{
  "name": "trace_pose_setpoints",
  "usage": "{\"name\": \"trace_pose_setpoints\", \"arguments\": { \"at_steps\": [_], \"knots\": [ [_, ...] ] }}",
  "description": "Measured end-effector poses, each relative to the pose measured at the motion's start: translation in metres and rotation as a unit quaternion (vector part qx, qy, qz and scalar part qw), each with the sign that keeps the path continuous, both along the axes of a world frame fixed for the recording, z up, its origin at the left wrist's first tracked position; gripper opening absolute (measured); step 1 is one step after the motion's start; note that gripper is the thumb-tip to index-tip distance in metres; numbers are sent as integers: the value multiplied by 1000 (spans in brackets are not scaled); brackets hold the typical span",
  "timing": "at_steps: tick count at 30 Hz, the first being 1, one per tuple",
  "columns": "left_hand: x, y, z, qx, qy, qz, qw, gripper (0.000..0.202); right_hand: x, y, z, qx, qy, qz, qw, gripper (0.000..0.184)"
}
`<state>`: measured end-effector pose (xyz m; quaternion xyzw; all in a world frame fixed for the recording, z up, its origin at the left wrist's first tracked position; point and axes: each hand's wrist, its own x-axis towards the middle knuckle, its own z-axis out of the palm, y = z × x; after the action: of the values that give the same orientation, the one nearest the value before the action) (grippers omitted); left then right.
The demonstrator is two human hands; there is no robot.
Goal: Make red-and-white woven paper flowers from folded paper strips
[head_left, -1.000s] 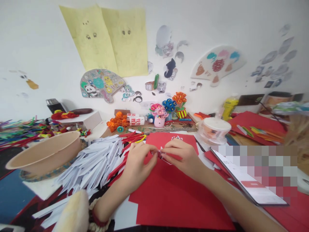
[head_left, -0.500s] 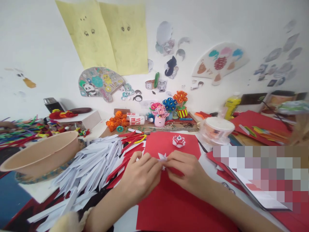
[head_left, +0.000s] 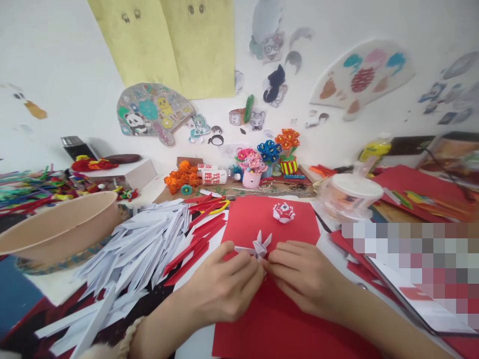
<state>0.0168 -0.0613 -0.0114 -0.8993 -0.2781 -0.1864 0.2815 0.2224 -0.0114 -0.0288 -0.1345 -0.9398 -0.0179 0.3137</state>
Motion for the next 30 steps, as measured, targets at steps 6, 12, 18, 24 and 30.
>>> {"name": "trace_pose_setpoints", "arguments": {
  "at_steps": [6, 12, 18, 24, 30],
  "knots": [
    [6, -1, -1, -23, -32, 4, 999, 24, 2, -1, 1, -16, 7, -2, 1000, 26],
    [12, -1, -5, -69, -60, 30, 995, 21, 1, -2, -2, -30, 11, -6, 999, 26],
    [16, 0, -7, -78, -124, 85, 986, 18, 1, -3, 2, -107, 92, -8, 990, 17],
    [13, 1, -9, -50, -85, 47, 994, 19, 1, -2, 2, -146, 104, -12, 984, 15],
    [15, -1, -7, -109, -130, 93, 981, 25, -1, 0, -1, -68, 96, -62, 991, 13]
  ]
}}
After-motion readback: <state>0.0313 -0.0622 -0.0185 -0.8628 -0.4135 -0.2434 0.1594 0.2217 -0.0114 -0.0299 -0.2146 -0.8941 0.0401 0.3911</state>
